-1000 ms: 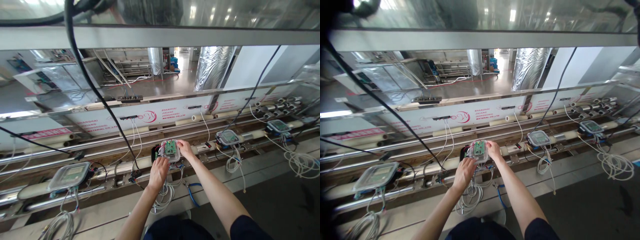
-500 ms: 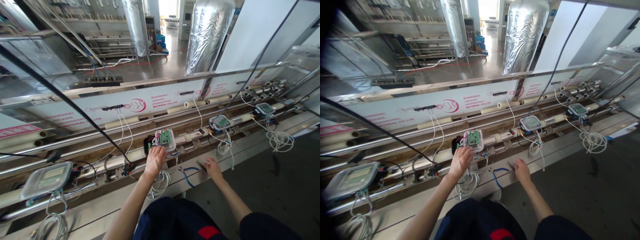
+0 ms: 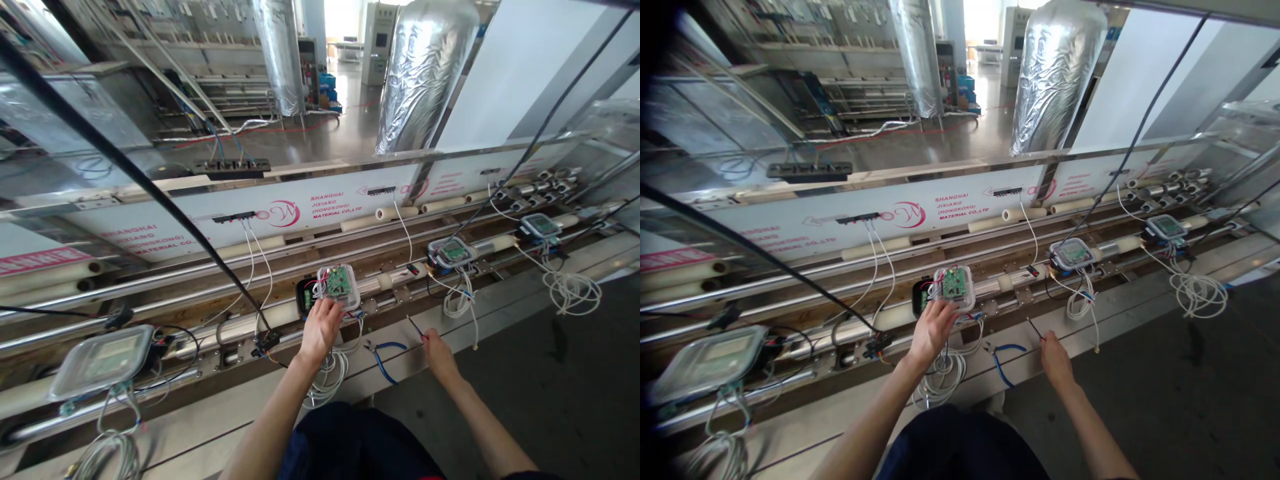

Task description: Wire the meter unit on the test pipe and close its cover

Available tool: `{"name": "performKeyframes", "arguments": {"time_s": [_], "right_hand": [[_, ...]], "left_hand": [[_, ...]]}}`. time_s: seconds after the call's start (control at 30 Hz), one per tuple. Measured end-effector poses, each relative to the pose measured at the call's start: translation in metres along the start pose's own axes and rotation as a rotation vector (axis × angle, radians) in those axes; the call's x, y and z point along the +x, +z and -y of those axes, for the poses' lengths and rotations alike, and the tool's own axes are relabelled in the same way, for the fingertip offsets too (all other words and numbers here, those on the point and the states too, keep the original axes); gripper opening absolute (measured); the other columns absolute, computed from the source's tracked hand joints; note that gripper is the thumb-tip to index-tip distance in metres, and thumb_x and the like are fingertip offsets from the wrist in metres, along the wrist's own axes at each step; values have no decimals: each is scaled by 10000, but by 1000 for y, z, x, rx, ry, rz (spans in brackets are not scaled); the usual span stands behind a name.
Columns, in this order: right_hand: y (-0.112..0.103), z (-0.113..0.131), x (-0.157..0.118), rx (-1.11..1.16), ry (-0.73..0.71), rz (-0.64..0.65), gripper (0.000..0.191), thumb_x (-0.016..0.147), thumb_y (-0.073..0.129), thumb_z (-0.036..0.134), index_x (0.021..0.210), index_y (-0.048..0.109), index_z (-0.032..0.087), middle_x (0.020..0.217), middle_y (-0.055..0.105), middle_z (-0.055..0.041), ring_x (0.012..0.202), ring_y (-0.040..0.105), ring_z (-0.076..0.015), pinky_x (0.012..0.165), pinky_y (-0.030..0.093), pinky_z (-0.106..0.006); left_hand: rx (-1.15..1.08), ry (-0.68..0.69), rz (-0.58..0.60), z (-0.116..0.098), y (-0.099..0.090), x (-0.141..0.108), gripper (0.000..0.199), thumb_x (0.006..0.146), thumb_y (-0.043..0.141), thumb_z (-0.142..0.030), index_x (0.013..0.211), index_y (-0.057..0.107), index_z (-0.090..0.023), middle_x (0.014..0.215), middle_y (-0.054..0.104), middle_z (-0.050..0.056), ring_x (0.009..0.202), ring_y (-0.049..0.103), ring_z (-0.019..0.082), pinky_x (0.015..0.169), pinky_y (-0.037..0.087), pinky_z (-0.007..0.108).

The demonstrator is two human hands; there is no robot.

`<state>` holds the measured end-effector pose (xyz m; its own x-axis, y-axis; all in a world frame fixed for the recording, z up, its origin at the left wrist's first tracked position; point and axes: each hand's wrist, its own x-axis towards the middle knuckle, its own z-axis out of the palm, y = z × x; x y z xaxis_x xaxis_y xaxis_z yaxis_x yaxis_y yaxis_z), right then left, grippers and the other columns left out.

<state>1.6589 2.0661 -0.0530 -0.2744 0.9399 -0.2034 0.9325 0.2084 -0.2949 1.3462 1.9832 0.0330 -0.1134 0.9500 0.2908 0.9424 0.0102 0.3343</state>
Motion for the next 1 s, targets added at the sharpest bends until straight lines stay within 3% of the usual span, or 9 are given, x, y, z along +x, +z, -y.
{"name": "performKeyframes", "arguments": {"time_s": [0.13, 0.27, 0.37, 0.47, 0.8, 1.0], "right_hand": [[-28, 38, 5, 35, -89, -53, 326, 930, 260, 257, 1110, 493, 118, 934, 663, -121, 803, 638, -209, 695, 431, -302], [-63, 95, 11, 74, -224, -70, 370, 941, 274, 345, 1211, 484, 203, 1024, 672, -76, 896, 645, -204, 740, 449, -285], [-84, 136, 10, 57, -328, -57, 387, 941, 271, 331, 1239, 496, 229, 983, 694, -70, 839, 662, -210, 691, 458, -285], [-94, 165, 9, -11, -327, -26, 391, 933, 294, 299, 1258, 508, 264, 877, 714, -62, 752, 673, -201, 656, 462, -276], [-103, 195, 12, -99, -225, 63, 388, 912, 353, 271, 1248, 534, 340, 949, 713, -72, 840, 672, -211, 747, 474, -296], [-101, 210, 4, -90, -156, 58, 388, 915, 343, 238, 1239, 540, 321, 931, 712, -83, 859, 669, -209, 755, 462, -285]], "left_hand": [[-4, -22, -32, 1, 5, -2, 238, 910, 467, -269, 1101, 592, -202, 872, 529, 59, 813, 466, 191, 748, 444, 304], [13, -28, -44, 1, 9, -2, 250, 905, 474, -251, 1121, 592, -207, 886, 513, 64, 802, 454, 187, 736, 444, 305], [22, -29, -48, 1, 11, -2, 262, 907, 466, -248, 1136, 588, -212, 879, 502, 64, 805, 444, 190, 732, 441, 305], [22, -29, -51, 2, 11, -1, 273, 911, 458, -255, 1153, 579, -220, 880, 496, 61, 799, 442, 186, 727, 436, 301], [14, -34, -46, 2, 9, 0, 258, 913, 450, -272, 1126, 586, -222, 857, 484, 57, 789, 439, 186, 713, 420, 302], [11, -35, -42, 1, 9, 1, 263, 915, 441, -283, 1125, 588, -223, 846, 477, 56, 772, 436, 186, 711, 418, 307]]}}
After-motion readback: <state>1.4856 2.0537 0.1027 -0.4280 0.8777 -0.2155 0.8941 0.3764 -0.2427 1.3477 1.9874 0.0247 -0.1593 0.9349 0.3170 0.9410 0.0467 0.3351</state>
